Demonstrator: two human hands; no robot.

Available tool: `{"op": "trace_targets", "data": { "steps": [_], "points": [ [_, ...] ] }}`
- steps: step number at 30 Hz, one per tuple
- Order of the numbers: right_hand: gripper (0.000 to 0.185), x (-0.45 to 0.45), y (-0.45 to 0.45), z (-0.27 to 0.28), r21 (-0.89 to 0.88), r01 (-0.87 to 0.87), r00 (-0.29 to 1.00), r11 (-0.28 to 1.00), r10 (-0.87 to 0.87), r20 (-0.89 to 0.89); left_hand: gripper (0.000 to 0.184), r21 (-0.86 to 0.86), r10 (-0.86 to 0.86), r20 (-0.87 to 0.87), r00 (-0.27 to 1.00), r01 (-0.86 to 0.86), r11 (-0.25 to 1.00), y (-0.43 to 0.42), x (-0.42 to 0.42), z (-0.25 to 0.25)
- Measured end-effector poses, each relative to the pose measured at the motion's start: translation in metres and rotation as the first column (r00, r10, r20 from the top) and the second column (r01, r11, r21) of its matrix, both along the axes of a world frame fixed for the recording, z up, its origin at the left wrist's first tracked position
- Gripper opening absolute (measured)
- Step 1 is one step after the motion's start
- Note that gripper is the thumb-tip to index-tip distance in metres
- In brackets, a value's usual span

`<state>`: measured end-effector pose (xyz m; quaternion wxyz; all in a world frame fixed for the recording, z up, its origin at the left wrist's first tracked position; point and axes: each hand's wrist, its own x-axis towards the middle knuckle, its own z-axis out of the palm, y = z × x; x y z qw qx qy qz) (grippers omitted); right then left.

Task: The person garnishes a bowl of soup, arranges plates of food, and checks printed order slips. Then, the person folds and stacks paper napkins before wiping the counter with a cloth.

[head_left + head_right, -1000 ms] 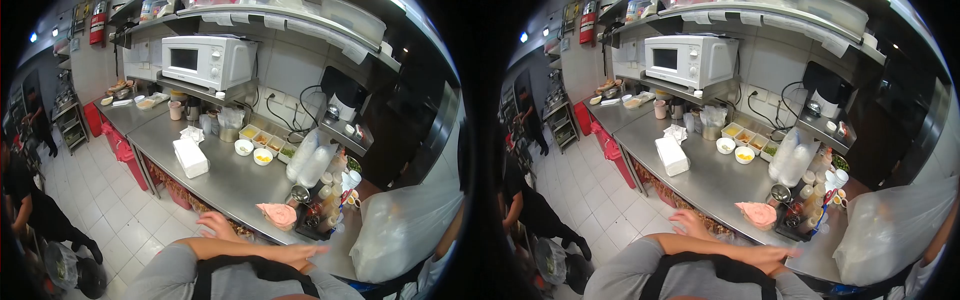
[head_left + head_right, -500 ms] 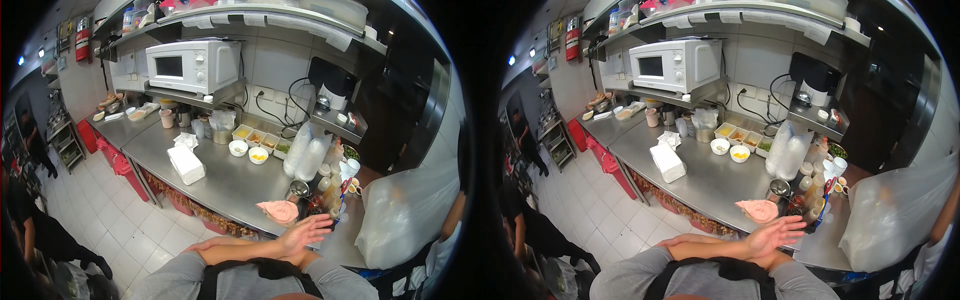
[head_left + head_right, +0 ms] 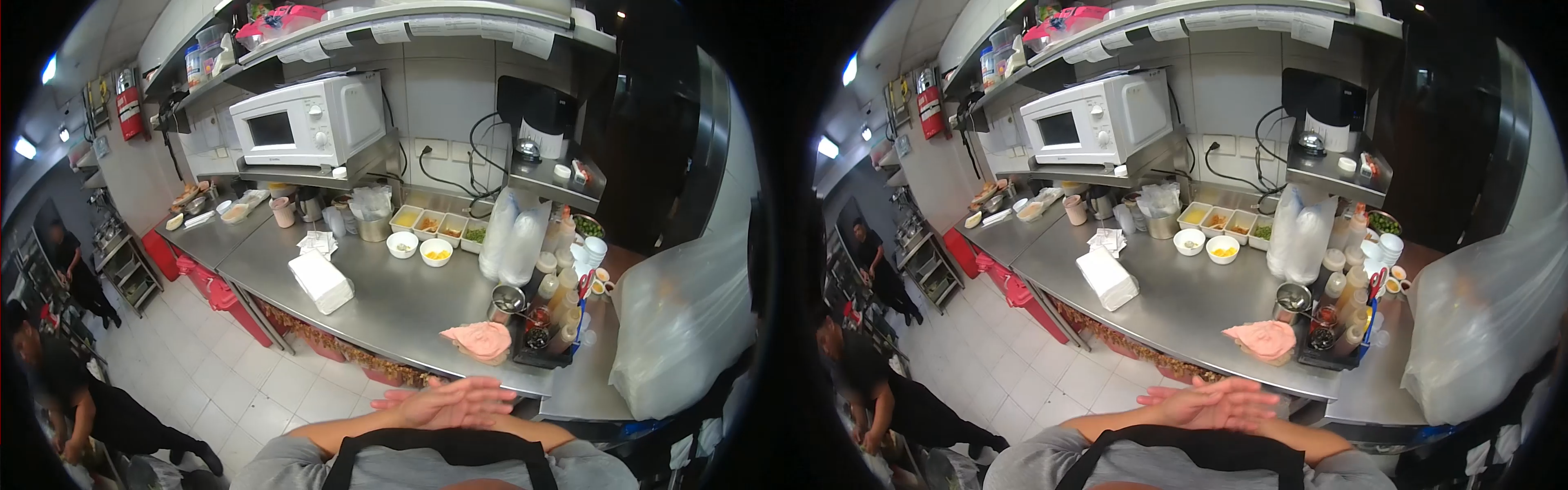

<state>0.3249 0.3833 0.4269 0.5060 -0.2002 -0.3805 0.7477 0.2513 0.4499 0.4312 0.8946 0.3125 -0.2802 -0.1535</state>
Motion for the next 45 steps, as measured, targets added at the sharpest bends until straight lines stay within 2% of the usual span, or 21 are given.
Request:
{"op": "trace_targets", "data": {
  "steps": [2,7,8,10,13,16,19,22,25,28,31,32,34,35,36,38,39,41,44,45],
  "points": [
    [0.044,-0.007,0.017,0.008,0.103,0.011,0.993,0.995,-0.024,0.12,0.057,0.021,0.036,-0.017,0.999,-0.035,0.999,-0.007,0.017,0.022],
    [0.046,-0.031,0.053,0.008,0.261,0.047,0.929,0.964,-0.137,0.343,0.052,0.09,-0.028,0.189,0.982,0.011,0.996,-0.049,0.061,0.083],
    [0.047,-0.035,0.056,0.006,0.261,0.064,0.922,0.963,-0.157,0.355,0.048,0.264,0.027,0.35,0.936,-0.126,0.956,-0.059,0.068,0.083],
    [0.048,-0.041,0.057,0.004,0.253,0.089,0.92,0.963,-0.177,0.351,0.042,0.5,0.017,0.641,0.767,-0.434,0.749,-0.081,0.082,0.076],
    [0.049,-0.041,0.049,0.008,0.295,0.095,0.919,0.951,-0.198,0.34,0.034,0.609,-0.146,0.698,0.701,-0.475,0.635,-0.106,0.121,0.023],
    [0.05,-0.037,0.04,0.009,0.275,0.088,0.939,0.957,-0.172,0.297,0.03,0.686,-0.199,0.725,0.66,-0.664,0.298,-0.099,0.121,0.008],
    [0.052,-0.029,0.027,0.01,0.215,0.064,0.974,0.974,-0.108,0.199,0.028,0.512,-0.117,0.853,0.509,-0.772,0.376,-0.105,0.099,0.007],
    [0.053,-0.018,0.012,0.012,0.128,0.015,0.997,0.992,-0.024,0.071,0.03,0.366,-0.085,0.93,0.357,-0.882,0.296,-0.096,0.084,0.023],
    [0.055,-0.011,0.001,0.012,0.066,-0.031,0.998,0.997,0.034,-0.043,0.037,0.372,-0.011,0.92,0.391,-0.866,0.335,-0.074,0.069,0.047],
    [0.056,-0.004,-0.01,0.015,0.039,-0.052,0.991,0.998,0.057,-0.121,0.039,0.373,-0.069,0.926,0.37,-0.878,0.3,-0.047,0.04,0.072],
    [0.058,0.0,-0.016,0.021,0.044,-0.039,0.989,0.998,0.045,-0.138,0.037,0.225,-0.118,0.973,0.196,-0.916,0.332,-0.037,0.021,0.086],
    [0.058,0.001,-0.014,0.023,0.055,-0.019,0.992,0.998,0.025,-0.122,0.034,0.175,-0.099,0.984,0.148,-0.901,0.398,-0.042,0.016,0.093],
    [0.059,-0.003,0.002,0.023,0.135,0.058,0.998,0.989,-0.058,-0.002,0.032,-0.081,-0.061,0.991,-0.118,-0.901,0.426,-0.06,0.007,0.106],
    [0.051,-0.006,0.015,0.019,0.293,0.132,0.976,0.947,-0.176,0.129,0.027,-0.193,0.032,0.98,-0.197,-0.893,0.406,-0.075,0.002,0.112],
    [0.048,-0.011,0.024,0.018,0.356,0.15,0.938,0.922,-0.247,0.244,0.022,-0.303,0.124,0.953,-0.277,-0.876,0.376,-0.095,-0.004,0.113],
    [0.042,-0.022,0.033,0.014,0.468,0.162,0.802,0.869,-0.392,0.451,0.019,-0.394,0.191,0.918,-0.348,-0.854,0.339,-0.104,-0.007,0.113],
    [0.039,-0.028,0.036,0.007,0.382,0.21,0.832,0.9,-0.369,0.415,0.021,-0.382,0.169,0.924,-0.344,-0.86,0.339,-0.102,-0.008,0.112],
    [0.032,-0.039,0.041,-0.003,0.203,0.277,0.885,0.939,-0.332,0.327,0.023,-0.325,-0.028,0.929,-0.369,-0.849,0.417,-0.081,-0.011,0.13],
    [0.025,-0.039,0.033,0.008,0.58,0.331,0.702,0.744,-0.605,0.375,0.021,-0.281,-0.107,0.925,-0.365,-0.844,0.456,-0.068,-0.017,0.133],
    [0.023,-0.036,0.03,0.013,0.598,0.306,0.688,0.741,-0.606,0.399,0.02,-0.293,-0.066,0.932,-0.356,-0.848,0.441,-0.068,-0.019,0.131]
  ]
}}
